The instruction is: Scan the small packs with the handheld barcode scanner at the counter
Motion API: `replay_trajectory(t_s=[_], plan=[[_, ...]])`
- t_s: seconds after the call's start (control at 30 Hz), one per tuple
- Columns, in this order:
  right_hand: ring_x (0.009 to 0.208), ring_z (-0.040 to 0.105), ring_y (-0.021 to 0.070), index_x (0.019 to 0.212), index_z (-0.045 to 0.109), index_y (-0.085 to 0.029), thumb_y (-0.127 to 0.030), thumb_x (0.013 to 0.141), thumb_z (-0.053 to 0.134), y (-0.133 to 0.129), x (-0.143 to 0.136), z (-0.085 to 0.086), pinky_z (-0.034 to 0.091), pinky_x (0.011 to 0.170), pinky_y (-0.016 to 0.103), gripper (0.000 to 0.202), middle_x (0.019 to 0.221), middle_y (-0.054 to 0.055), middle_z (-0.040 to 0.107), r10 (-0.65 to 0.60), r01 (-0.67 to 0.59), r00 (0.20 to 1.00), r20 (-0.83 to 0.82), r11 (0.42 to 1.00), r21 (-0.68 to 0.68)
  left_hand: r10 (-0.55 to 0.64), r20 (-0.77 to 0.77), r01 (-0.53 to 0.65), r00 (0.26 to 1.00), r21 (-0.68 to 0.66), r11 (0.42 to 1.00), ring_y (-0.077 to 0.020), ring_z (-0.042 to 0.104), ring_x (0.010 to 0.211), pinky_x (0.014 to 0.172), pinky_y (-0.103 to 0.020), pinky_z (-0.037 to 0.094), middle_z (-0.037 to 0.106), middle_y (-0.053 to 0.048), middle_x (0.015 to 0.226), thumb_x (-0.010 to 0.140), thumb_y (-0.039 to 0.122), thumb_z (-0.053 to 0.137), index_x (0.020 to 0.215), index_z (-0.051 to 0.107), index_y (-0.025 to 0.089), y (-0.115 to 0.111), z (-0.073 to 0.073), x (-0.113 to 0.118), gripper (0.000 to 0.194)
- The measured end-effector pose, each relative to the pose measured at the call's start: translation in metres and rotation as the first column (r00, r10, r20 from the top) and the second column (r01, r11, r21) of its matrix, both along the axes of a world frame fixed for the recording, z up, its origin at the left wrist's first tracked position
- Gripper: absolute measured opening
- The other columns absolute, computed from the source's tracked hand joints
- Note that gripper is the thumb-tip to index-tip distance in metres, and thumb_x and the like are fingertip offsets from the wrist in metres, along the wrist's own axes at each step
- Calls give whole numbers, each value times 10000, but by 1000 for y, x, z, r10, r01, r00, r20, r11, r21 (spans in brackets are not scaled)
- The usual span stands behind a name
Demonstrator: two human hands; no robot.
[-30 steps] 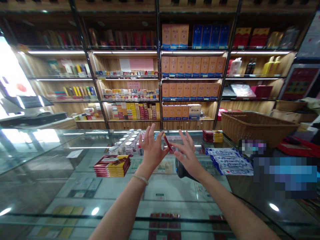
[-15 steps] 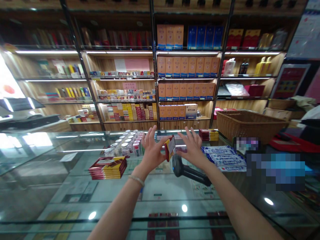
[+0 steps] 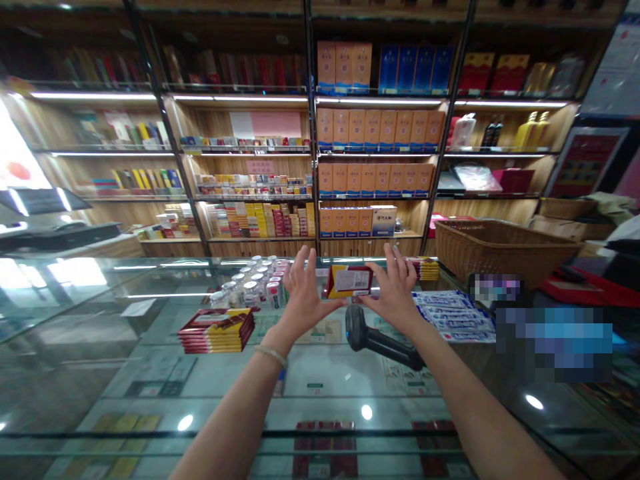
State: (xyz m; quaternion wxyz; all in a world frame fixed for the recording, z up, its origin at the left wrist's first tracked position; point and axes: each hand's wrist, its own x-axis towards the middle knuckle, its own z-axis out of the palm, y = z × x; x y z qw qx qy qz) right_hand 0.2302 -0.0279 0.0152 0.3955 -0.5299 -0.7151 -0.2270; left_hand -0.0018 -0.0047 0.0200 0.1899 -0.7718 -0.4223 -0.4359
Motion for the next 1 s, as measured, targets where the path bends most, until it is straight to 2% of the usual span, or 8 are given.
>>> replay_trajectory(t_s=[0.07, 0.2, 0.3, 0.5, 0.63, 0.8, 0.9, 1.0], plan=[[1564, 115, 362, 1296, 583, -188, -352, 797, 749, 1, 1, 0, 112, 1207, 635, 550, 1710, 187, 108, -44, 44, 999, 17, 999, 9, 28, -17, -27, 999, 59, 998, -420, 210, 1541, 1223, -614, 109, 221, -277, 1652, 674, 738, 777, 1638, 70, 197, 1, 1, -1, 1313], [1568, 81, 372, 1286, 578, -162, -327, 794, 738, -1, 0, 0, 74, 1208, 648, 543, 1706, 203, 123, -72, 71, 994, 78, 997, 15, 83, -142, -66, 986, 119, 991, -410, 250, 1533, 1239, -592, 38, 262, -226, 1653, 682, 660, 822, 1571, 367, 277, -8, 5, 1, 1069], [1573, 64, 362, 1292, 579, -161, -315, 807, 719, -5, -3, 2, 65, 1212, 640, 527, 1706, 194, 139, -71, 69, 991, 112, 997, 17, 114, -167, -92, 979, 136, 986, -409, 286, 1517, 1238, -591, 30, 289, -198, 1653, 660, 633, 851, 1517, 467, 327, -13, 8, 4, 988], [1564, 128, 352, 1306, 586, -170, -339, 841, 697, -11, -9, 4, 41, 1220, 626, 507, 1692, 194, 207, -49, 48, 989, 138, 999, 11, 129, -209, -91, 969, 186, 978, -399, 316, 1504, 1243, -593, 22, 368, -179, 1628, 655, 632, 852, 1472, 522, 319, -15, 9, 5, 936], [1564, 135, 354, 1309, 595, -176, -336, 832, 709, -11, -12, 4, 53, 1220, 626, 517, 1684, 191, 238, -51, 49, 992, 119, 999, 14, 135, -259, -88, 956, 183, 979, -387, 324, 1506, 1250, -597, -21, 395, -171, 1622, 641, 521, 901, 1453, 524, 284, -14, 9, 4, 926], [1563, 145, 371, 1367, 581, -192, -365, 855, 698, -9, -12, 17, 43, 1220, 639, 553, 1689, 179, 231, -19, 29, 982, 189, 999, -45, 124, -239, -94, 963, 135, 986, -373, 303, 1523, 1250, -623, -10, 369, -167, 1640, 698, 435, 878, 1345, 585, 264, -15, 12, 1, 730], [1569, 123, 378, 1462, 512, -213, -425, 877, 679, -9, -9, 21, 47, 1220, 641, 645, 1703, 169, 190, 3, 19, 971, 240, 996, -90, 106, -208, -87, 972, 96, 992, -385, 276, 1533, 1237, -658, 8, 325, -155, 1663, 737, 451, 843, 1310, 606, 282, -16, 14, -3, 642], [1577, 113, 359, 1577, 349, -208, -465, 914, 621, -12, -4, 9, 100, 1222, 622, 761, 1702, 172, 191, 2, 28, 977, 213, 990, -136, 107, -180, -94, 978, 82, 992, -393, 275, 1530, 1228, -673, 23, 316, -149, 1668, 750, 442, 831, 1291, 624, 290, -15, 15, -7, 599]])
